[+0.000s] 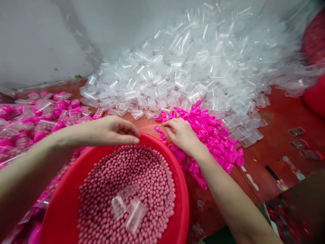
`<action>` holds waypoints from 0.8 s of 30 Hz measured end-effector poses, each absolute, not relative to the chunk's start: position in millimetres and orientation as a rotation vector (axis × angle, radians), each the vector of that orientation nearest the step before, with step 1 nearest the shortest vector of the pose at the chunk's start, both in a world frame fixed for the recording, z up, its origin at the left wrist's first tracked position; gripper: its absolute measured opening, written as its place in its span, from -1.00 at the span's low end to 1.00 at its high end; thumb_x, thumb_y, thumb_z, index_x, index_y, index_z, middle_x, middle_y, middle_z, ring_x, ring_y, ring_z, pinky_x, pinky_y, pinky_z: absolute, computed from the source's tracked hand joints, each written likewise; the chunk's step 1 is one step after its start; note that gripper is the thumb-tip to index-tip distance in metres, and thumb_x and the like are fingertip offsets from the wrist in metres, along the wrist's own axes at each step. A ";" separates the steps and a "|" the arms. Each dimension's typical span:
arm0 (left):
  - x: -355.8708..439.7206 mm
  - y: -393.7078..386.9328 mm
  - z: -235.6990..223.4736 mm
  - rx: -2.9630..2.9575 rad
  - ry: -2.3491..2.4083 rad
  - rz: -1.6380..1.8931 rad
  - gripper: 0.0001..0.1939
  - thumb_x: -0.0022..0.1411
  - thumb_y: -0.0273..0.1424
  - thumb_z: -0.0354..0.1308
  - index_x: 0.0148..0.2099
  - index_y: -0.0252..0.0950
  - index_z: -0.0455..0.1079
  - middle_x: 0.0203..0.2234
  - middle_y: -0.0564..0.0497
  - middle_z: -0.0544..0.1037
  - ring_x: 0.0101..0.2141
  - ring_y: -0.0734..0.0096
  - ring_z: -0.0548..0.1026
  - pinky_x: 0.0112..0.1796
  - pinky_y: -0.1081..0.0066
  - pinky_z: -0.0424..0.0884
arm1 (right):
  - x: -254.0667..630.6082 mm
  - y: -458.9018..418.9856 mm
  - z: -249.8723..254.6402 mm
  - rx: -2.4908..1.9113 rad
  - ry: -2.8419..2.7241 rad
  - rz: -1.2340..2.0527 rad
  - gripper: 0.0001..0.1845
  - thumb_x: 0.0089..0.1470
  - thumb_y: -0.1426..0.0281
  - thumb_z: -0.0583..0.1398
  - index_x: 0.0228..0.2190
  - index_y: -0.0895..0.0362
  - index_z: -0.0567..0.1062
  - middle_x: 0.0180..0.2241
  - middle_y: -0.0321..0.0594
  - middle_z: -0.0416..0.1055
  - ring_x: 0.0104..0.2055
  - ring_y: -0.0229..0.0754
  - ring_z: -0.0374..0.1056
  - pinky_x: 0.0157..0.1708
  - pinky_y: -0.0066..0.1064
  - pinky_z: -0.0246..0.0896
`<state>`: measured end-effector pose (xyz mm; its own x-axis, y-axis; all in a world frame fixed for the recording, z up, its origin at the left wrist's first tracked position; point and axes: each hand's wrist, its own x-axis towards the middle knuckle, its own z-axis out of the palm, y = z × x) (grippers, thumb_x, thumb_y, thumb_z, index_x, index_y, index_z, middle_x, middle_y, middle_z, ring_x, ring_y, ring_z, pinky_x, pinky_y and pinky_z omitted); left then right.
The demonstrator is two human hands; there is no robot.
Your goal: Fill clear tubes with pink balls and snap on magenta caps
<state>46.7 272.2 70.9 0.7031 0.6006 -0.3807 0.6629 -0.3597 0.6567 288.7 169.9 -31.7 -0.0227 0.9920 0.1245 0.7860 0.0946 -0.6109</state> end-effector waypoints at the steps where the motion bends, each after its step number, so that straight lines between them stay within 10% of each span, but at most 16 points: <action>1: 55.2 277.4 61.7 2.118 0.929 -0.148 -0.70 0.17 -0.15 0.28 -0.15 -0.19 0.65 -0.35 -0.01 0.67 -0.37 0.33 0.57 -0.34 0.47 0.45 | 285.2 185.2 -42.5 -1.909 -1.948 0.348 -0.71 0.32 0.36 0.13 -0.12 0.20 0.63 -0.06 0.05 0.56 0.06 0.09 0.39 0.11 -0.03 0.20; 12: 153.5 326.8 -41.9 2.889 1.044 -0.390 -0.67 0.39 -0.41 -0.01 -0.06 -0.35 0.58 -0.19 -0.23 0.67 -0.12 0.15 0.62 -0.14 0.37 0.44 | 278.2 207.5 -68.5 -2.112 -2.096 -0.153 -0.65 0.34 0.43 0.05 -0.20 0.24 0.63 -0.08 0.11 0.54 0.07 0.16 0.31 0.11 0.06 0.03; 20: 141.0 333.8 -27.6 2.830 1.179 -0.169 -0.64 0.35 -0.36 0.00 -0.03 -0.41 0.58 -0.24 -0.28 0.65 -0.15 0.08 0.61 -0.19 0.32 0.43 | 307.1 144.0 -24.6 -1.649 -1.203 0.722 -0.73 0.24 0.22 0.21 -0.18 0.12 0.61 -0.30 -0.22 0.62 -0.28 -0.14 0.49 -0.24 -0.30 0.36; 24: 110.2 322.3 9.2 2.473 1.130 0.272 -0.66 0.22 -0.31 0.11 -0.09 -0.38 0.59 -0.40 -0.10 0.60 -0.36 0.30 0.52 -0.31 0.40 0.39 | 292.3 112.3 5.5 -1.271 -1.500 1.136 -0.77 0.28 0.29 0.20 -0.12 0.05 0.63 -0.16 -0.23 0.62 -0.10 -0.17 0.53 -0.06 -0.31 0.40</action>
<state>110.2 322.3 9.2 0.6530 0.7573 0.0086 0.6782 -0.5897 0.4386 292.3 112.3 5.5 -0.1288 0.9907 0.0446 0.2252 0.0730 -0.9716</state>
